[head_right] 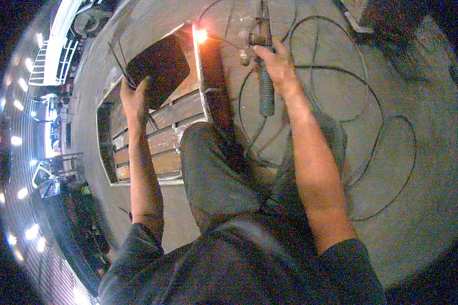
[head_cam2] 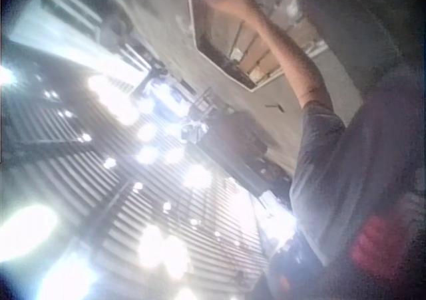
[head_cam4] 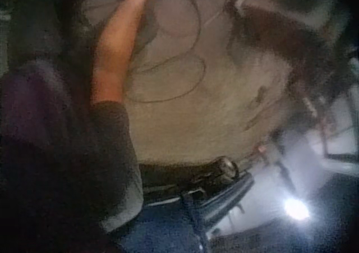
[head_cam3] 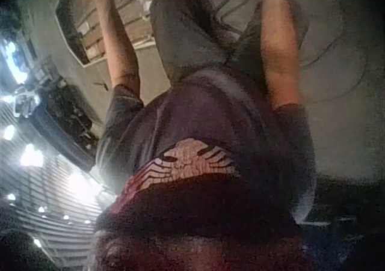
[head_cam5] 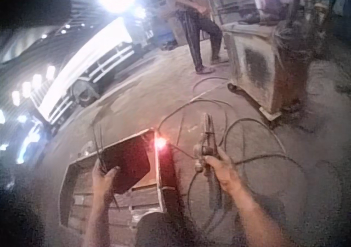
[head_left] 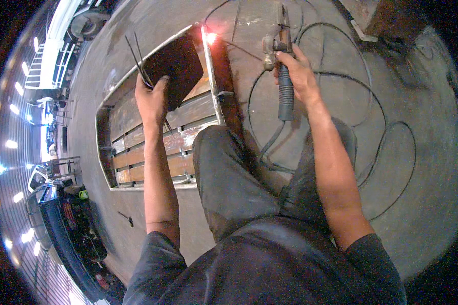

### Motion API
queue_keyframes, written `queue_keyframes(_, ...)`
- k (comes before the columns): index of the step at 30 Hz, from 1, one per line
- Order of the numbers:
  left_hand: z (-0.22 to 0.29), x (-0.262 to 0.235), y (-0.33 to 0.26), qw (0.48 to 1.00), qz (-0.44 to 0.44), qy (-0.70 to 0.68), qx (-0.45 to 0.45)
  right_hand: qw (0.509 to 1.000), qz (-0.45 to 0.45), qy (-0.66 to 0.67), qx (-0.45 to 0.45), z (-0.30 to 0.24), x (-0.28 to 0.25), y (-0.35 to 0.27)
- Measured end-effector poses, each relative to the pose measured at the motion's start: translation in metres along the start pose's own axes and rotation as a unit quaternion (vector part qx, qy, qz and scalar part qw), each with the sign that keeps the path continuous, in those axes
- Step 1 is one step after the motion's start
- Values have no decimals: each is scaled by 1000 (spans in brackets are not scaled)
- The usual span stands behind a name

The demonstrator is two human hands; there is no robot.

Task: The person welds a rectangular metal frame using a handheld welding torch while seated on the floor. They hold a welding mask in the left hand and the torch in the right, producing sparks as they join metal pieces.

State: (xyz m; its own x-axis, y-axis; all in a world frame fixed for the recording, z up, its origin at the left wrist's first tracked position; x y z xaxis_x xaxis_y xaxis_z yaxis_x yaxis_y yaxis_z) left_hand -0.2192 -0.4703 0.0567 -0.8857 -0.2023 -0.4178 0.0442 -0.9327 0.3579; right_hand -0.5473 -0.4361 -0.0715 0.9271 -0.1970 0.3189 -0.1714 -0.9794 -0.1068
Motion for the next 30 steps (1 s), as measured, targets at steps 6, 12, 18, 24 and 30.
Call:
queue_keyframes(6, -24, 17, -2, 997, -31, 62, -22, 1000, 2, 6, -26, 2, -1, 0)
queue_keyframes(12, -24, 26, -3, 993, -42, 112, -6, 1000, 7, 0, -24, 7, -3, -4)
queue_keyframes(18, -31, 30, 1, 991, -70, 110, 1, 1000, 17, -8, -20, 10, -4, -2)
queue_keyframes(24, -30, 35, -3, 986, -81, 148, -1, 998, 13, -26, -57, 4, -4, -2)
queue_keyframes(30, -20, 39, -5, 985, -84, 143, -37, 984, 8, -96, -148, 15, -10, 6)
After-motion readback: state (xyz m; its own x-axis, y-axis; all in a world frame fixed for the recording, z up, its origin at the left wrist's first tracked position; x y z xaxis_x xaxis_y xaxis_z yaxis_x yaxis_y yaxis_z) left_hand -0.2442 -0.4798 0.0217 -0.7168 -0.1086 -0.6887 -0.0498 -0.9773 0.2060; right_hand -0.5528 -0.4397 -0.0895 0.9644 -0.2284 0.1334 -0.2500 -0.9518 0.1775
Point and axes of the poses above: each hand's wrist, its own y-axis towards the middle knuckle, its own x-axis out of the palm, z = x × y, the point moved 3 cm from there along y, towards the middle knuckle, and after that the axes turned 8 degrees about -y, right-handed, at the moved point
